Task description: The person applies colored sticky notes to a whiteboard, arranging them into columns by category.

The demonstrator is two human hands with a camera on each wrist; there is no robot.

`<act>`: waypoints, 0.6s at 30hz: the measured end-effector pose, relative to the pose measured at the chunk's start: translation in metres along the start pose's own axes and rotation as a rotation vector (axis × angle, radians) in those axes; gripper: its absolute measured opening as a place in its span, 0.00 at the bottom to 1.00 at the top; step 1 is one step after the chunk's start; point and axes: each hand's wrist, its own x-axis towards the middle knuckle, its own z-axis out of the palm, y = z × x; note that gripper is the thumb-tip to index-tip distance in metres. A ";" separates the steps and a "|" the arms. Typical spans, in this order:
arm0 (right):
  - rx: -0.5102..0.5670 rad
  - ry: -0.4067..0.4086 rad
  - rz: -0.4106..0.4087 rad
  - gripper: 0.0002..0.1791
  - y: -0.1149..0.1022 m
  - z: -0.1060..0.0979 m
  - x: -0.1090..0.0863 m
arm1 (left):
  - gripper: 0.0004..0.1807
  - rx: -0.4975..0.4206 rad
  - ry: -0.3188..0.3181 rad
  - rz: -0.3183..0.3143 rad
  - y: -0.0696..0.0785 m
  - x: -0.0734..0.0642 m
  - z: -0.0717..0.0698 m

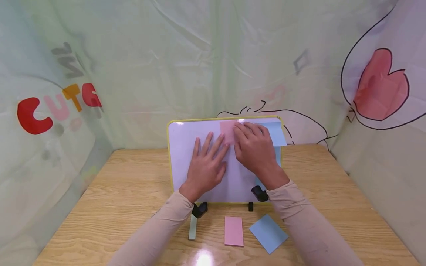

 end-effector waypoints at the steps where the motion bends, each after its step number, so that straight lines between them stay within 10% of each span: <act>1: 0.015 0.006 -0.006 0.20 0.000 0.000 0.001 | 0.32 -0.001 0.002 0.001 0.000 0.000 0.000; 11: 0.133 -0.053 -0.165 0.25 -0.006 0.011 0.009 | 0.35 0.019 -0.015 -0.003 0.004 -0.006 0.004; 18: 0.040 -0.029 -0.090 0.23 -0.003 0.010 0.005 | 0.36 0.012 -0.006 -0.001 0.005 -0.009 0.005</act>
